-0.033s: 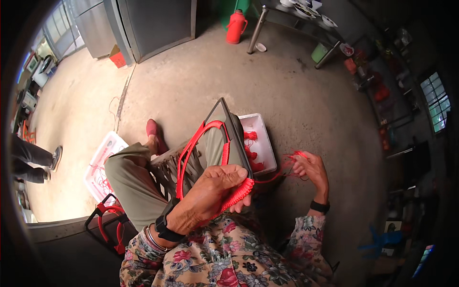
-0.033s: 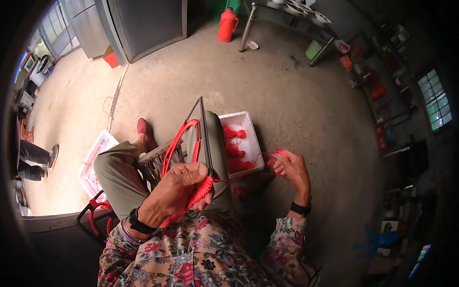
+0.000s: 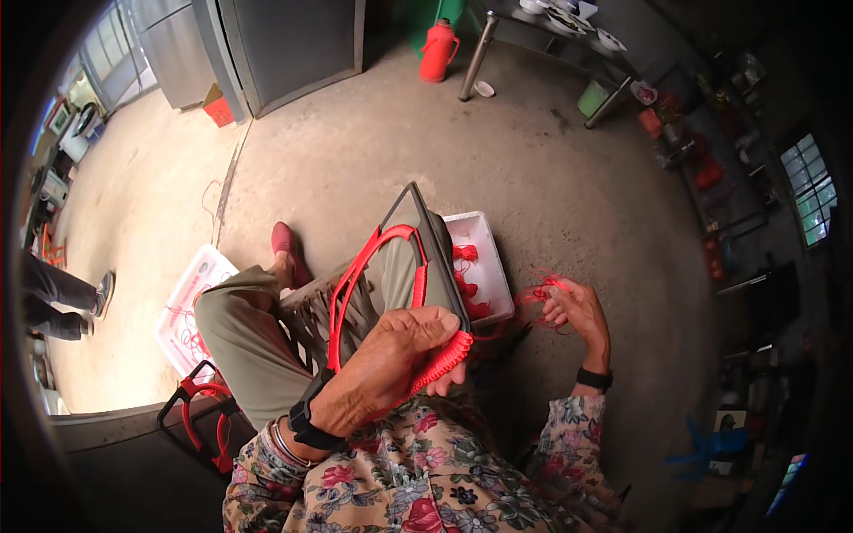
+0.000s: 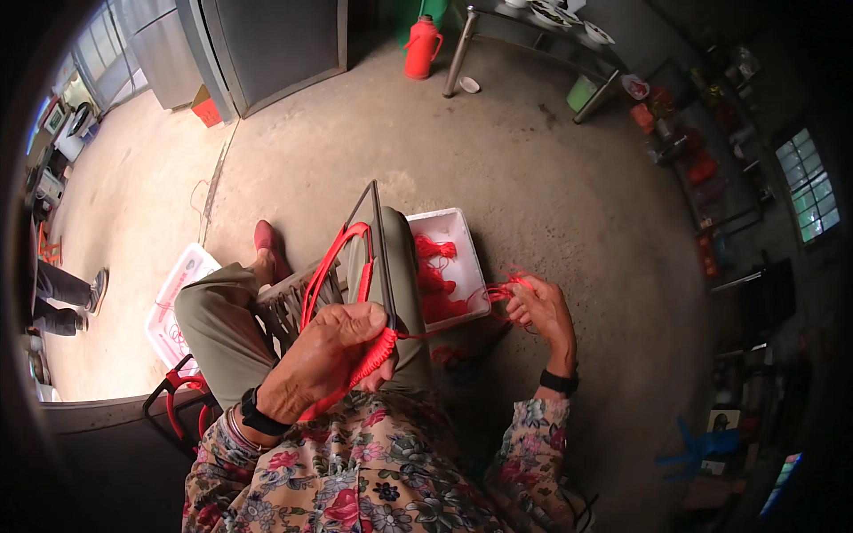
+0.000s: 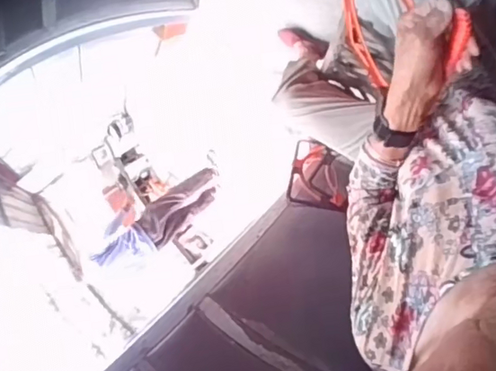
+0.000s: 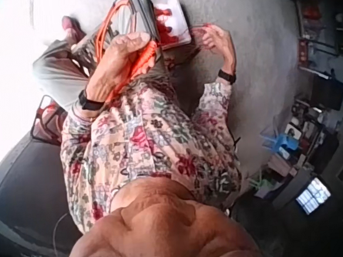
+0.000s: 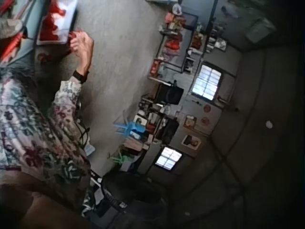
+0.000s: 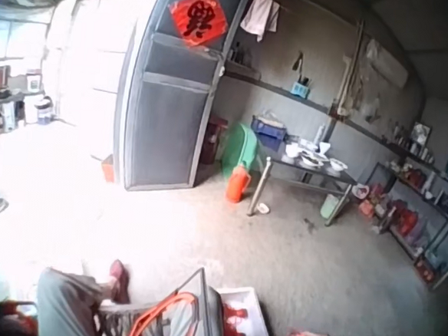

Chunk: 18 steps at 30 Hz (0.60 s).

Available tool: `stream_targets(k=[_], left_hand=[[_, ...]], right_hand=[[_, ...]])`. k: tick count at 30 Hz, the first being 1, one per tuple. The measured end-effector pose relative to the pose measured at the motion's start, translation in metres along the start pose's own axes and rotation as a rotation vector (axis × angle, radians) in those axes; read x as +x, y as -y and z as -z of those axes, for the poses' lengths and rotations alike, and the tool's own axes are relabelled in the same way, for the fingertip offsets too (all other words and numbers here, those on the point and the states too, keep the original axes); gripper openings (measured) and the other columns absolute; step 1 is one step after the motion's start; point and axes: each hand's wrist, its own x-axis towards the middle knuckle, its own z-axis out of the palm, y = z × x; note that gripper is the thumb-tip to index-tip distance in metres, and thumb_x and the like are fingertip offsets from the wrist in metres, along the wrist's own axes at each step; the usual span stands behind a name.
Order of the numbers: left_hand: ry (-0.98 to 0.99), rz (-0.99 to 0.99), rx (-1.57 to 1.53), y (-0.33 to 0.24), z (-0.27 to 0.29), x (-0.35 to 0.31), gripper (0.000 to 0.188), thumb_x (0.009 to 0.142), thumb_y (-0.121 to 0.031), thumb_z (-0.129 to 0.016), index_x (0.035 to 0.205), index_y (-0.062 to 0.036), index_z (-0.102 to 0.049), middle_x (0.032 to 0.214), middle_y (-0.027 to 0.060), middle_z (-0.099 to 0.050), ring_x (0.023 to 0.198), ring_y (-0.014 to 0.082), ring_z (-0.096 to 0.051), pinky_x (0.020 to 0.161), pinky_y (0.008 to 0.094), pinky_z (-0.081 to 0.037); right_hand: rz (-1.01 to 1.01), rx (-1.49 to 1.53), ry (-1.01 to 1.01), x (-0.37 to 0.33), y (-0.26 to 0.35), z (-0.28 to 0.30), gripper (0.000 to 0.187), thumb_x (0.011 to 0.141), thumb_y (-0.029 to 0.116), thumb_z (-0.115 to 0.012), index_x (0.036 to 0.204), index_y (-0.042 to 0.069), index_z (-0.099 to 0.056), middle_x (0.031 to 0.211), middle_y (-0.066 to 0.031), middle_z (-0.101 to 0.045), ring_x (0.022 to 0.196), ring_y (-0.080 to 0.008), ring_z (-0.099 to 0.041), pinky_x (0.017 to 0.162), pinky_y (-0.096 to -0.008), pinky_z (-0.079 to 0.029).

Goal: The person is weaving a red cord onto a black frame, likely a furniture component.

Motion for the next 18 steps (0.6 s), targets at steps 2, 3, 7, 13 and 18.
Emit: stream_targets(k=[2, 3, 7, 13, 18], left_hand=[[-0.036, -0.01, 0.026, 0.0, 0.001, -0.001, 0.031, 0.096, -0.028, -0.051, 0.077, -0.0035, -0.055, 0.06, 0.0129, -0.059, 0.045, 0.015, -0.052, 0.04, 0.0243, -0.037], [-0.002, -0.029, 0.0, -0.001, 0.003, -0.002, 0.031, 0.096, -0.028, -0.051, 0.076, -0.0034, -0.054, 0.059, 0.0117, -0.057, 0.045, 0.015, -0.05, 0.04, 0.0244, -0.036], [0.013, -0.044, -0.044, -0.003, 0.003, -0.007, 0.032, 0.096, -0.027, -0.051, 0.074, -0.0032, -0.052, 0.055, 0.0088, -0.052, 0.045, 0.0148, -0.046, 0.041, 0.0247, -0.033], [0.025, -0.046, -0.052, -0.001, 0.002, -0.009, 0.031, 0.096, -0.025, -0.051, 0.073, -0.004, -0.051, 0.057, 0.0086, -0.053, 0.046, 0.0146, -0.049, 0.042, 0.0239, -0.035], [-0.052, -0.06, 0.089, 0.003, -0.003, -0.005, 0.024, 0.095, -0.023, -0.053, 0.084, -0.0017, -0.055, 0.067, 0.0087, -0.059, 0.052, 0.0127, -0.054, 0.048, 0.0228, -0.042]], right_hand=[[-0.04, 0.021, 0.017, 0.016, -0.015, 0.007, 0.029, 0.094, 0.027, -0.053, 0.101, 0.0, -0.061, 0.07, -0.0054, -0.061, 0.059, -0.0104, -0.057, 0.052, -0.0226, -0.046], [-0.001, 0.192, 0.023, 0.023, -0.027, 0.011, 0.028, 0.093, 0.026, -0.054, 0.101, 0.001, -0.061, 0.068, -0.0044, -0.06, 0.057, -0.0103, -0.055, 0.051, -0.0225, -0.045], [-0.016, 0.434, -0.071, 0.032, -0.067, 0.027, 0.024, 0.092, 0.024, -0.056, 0.101, 0.002, -0.062, 0.061, 0.0012, -0.051, 0.05, -0.0092, -0.047, 0.046, -0.0223, -0.039], [-0.277, 0.144, -0.171, 0.024, -0.056, 0.041, 0.018, 0.091, 0.022, -0.056, 0.091, 0.005, -0.062, 0.062, 0.0048, -0.042, 0.053, -0.0074, -0.04, 0.048, -0.0239, -0.035], [0.324, -0.132, -0.212, 0.028, 0.074, 0.008, 0.026, 0.092, 0.026, -0.052, 0.092, 0.0, -0.058, 0.063, 0.0028, -0.044, 0.059, -0.0088, -0.042, 0.049, -0.0282, -0.038]])
